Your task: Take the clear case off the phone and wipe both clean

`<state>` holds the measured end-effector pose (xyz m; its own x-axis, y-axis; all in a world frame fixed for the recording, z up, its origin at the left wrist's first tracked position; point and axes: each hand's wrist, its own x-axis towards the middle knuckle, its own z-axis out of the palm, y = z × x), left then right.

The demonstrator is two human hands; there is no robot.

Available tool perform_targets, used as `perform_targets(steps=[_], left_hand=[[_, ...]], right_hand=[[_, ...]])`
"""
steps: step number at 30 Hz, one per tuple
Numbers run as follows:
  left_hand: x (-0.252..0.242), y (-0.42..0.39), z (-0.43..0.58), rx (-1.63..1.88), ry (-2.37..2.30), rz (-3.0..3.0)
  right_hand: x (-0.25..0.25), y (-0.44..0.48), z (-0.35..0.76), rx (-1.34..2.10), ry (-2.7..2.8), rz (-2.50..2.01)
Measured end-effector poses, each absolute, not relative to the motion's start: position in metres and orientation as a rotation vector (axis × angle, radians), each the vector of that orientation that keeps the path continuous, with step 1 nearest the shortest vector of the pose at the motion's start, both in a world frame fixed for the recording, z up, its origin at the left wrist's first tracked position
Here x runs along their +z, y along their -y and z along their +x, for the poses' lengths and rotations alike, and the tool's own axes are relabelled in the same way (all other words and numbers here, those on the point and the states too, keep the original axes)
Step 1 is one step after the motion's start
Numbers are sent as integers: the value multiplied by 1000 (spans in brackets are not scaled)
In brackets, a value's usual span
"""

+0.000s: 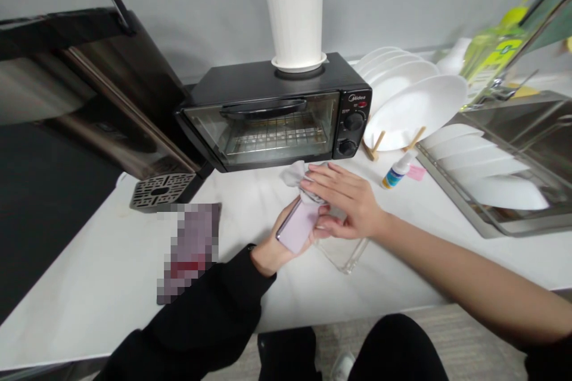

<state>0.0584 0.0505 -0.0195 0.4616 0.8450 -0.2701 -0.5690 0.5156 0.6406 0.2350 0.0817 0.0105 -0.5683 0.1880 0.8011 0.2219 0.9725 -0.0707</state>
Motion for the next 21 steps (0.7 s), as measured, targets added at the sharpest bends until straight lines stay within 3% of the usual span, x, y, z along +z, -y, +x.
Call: perform_targets(steps=[17,21], left_hand=[[8,-42,64,884,-532,396],[6,-41,61,1013,-596,419]], right_hand=[[5,-91,228,136,2017,-497],[6,-91,228,212,1953,-510]])
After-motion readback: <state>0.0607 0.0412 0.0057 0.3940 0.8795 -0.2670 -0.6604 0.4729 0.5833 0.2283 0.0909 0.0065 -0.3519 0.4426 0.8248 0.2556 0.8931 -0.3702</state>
